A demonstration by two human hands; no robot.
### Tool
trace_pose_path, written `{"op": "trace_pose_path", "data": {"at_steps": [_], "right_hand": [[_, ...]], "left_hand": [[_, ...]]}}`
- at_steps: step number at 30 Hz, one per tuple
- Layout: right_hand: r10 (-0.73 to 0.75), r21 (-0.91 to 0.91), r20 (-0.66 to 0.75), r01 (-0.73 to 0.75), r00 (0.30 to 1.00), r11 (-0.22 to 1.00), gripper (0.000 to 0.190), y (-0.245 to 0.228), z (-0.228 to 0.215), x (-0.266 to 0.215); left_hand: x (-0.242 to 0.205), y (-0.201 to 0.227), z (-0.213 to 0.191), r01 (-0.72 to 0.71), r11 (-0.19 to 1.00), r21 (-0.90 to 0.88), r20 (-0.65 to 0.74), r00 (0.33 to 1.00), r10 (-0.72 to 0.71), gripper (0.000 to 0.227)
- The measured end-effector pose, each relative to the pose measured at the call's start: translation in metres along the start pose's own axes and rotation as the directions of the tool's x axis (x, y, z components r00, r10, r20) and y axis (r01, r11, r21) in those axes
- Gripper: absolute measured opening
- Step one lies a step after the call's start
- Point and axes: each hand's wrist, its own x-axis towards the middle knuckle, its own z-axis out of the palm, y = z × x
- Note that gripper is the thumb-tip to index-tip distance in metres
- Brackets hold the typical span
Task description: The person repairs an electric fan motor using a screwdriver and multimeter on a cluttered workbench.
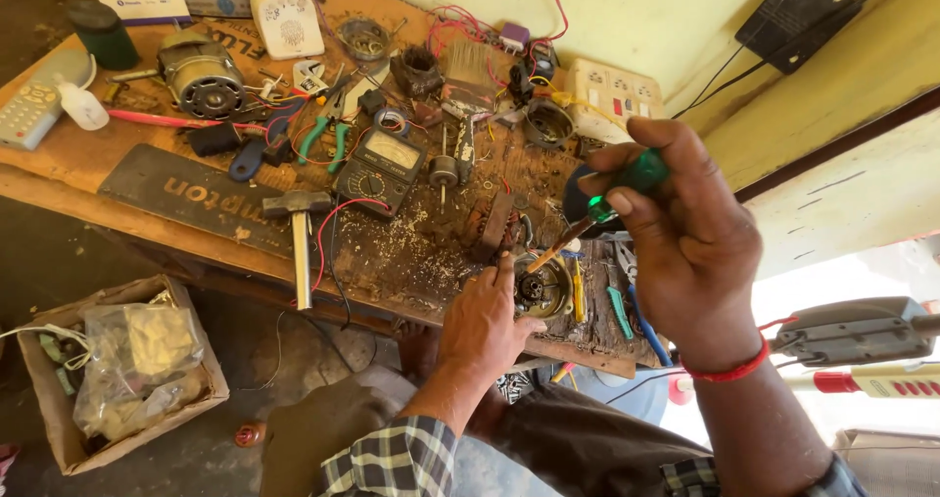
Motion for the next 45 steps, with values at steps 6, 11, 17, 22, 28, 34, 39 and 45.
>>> {"op": "trace_pose_path", "data": {"at_steps": [6, 11, 17, 22, 28, 34, 39, 45], "right_hand": [[0.021, 0.073, -0.043, -0.017, 0.999, 0.997, 0.042, 0.004, -0.002, -0.001], [-0.049, -0.185, -0.076, 0.034, 0.996, 0.982, 0.037, -0.012, 0.006, 0.004], [0.007, -0.344, -0.118, -0.047, 0.993, 0.938, 0.045, -0.022, 0.007, 0.000], [-0.040, -0.317, -0.153, -0.010, 0.987, 0.948, 0.045, -0.021, -0.026, -0.019], [-0.044, -0.279, -0.200, -0.014, 0.979, 0.960, 0.043, -0.016, -0.040, -0.030], [-0.039, -0.276, -0.183, -0.013, 0.982, 0.961, 0.043, -0.008, -0.044, -0.032], [-0.018, -0.256, -0.190, -0.032, 0.982, 0.966, 0.043, -0.003, -0.042, -0.034], [-0.028, -0.251, -0.194, -0.022, 0.981, 0.968, 0.044, 0.004, -0.044, -0.036]], "left_hand": [[-0.001, 0.001, -0.002, 0.016, 0.999, -0.030, 0.004, 1.000, -0.015, 0.108], [-0.003, 0.003, -0.005, 0.002, 1.000, -0.021, -0.016, 1.000, -0.003, 0.108], [-0.003, -0.003, 0.004, -0.032, 0.999, -0.014, -0.062, 0.998, 0.032, 0.107], [-0.009, 0.003, -0.007, -0.008, 1.000, 0.018, 0.013, 1.000, 0.008, 0.109], [-0.005, -0.004, 0.004, -0.052, 0.999, 0.008, -0.059, 0.997, 0.052, 0.109], [-0.008, 0.001, -0.002, -0.022, 1.000, 0.004, -0.017, 1.000, 0.022, 0.109], [-0.004, -0.001, 0.002, -0.025, 1.000, 0.017, -0.021, 0.999, 0.026, 0.109], [-0.006, 0.001, -0.002, -0.006, 1.000, 0.015, 0.012, 1.000, 0.006, 0.107]]}}
